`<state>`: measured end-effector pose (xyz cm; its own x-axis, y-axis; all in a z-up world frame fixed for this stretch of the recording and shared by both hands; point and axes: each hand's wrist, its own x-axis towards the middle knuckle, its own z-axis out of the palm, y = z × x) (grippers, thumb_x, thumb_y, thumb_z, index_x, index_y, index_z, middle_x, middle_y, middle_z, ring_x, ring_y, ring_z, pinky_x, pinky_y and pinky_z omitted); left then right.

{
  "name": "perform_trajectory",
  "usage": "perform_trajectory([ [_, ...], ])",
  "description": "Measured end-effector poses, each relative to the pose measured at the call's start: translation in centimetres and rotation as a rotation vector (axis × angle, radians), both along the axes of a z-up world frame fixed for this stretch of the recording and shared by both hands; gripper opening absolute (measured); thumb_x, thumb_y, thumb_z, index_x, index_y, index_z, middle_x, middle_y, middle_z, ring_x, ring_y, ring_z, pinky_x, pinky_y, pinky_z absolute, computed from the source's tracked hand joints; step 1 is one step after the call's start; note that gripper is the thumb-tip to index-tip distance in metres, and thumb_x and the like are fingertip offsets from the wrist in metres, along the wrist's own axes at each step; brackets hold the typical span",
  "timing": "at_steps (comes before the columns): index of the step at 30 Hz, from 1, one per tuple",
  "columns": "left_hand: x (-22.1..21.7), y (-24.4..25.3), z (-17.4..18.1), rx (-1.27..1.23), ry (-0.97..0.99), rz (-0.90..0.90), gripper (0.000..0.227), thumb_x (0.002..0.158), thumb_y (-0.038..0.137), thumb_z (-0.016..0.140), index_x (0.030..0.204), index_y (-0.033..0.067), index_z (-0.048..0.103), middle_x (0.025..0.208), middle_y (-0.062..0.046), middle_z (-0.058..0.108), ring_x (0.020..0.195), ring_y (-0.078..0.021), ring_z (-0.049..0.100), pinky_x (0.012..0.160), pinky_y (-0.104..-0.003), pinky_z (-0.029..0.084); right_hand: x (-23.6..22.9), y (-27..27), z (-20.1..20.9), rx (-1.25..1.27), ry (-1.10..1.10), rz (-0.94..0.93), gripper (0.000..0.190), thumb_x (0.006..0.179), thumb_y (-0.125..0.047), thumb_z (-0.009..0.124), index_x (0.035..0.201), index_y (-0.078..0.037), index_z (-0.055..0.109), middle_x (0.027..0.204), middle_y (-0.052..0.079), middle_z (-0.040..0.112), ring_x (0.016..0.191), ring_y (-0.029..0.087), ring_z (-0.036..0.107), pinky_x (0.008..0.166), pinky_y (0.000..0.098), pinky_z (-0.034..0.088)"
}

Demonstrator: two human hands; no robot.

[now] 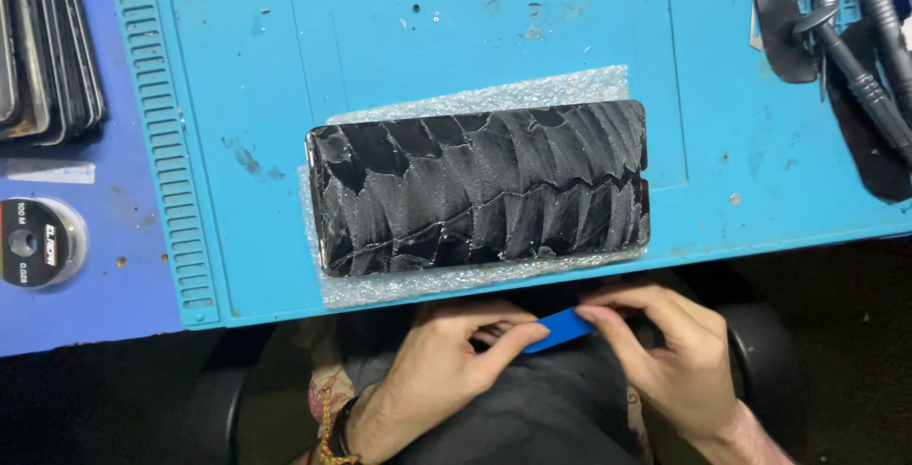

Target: The person places a phone on a heated screen-separation machine and adjusts its settings, then sets the phone on a foam pad and uses a blue pry tool to lift and separate the cracked screen from the phone body.

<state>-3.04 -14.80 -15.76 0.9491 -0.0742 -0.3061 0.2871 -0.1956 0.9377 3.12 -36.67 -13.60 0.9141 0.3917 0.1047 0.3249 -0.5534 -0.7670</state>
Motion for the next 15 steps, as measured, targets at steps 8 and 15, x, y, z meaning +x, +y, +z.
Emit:
perform_trajectory([
  [8,0.1,2.2,3.9,0.161,-0.277,-0.15,0.012,0.093,0.018,0.08,0.089,0.0067,0.078,0.079,-0.008,0.076,0.068,-0.024,0.074,0.058,-0.031,0.055,0.5,1.7,3.2,0.057,0.111,0.395,0.028,0.078,-0.009,0.086,0.101,-0.002,0.071,0.086,0.006,0.072,0.072,0.019,0.074,0.059,0.0288,0.058],
  [15,-0.3,4.2,6.6,0.074,-0.505,-0.087,0.016,0.087,0.016,0.085,0.085,0.007,0.072,0.077,-0.003,0.072,0.066,-0.0181,0.073,0.057,-0.03,0.054,0.6,-0.8,4.8,0.015,0.108,0.33,0.017,0.08,-0.008,0.087,0.09,-0.009,0.073,0.081,0.002,0.069,0.069,0.015,0.068,0.057,0.0275,0.052],
])
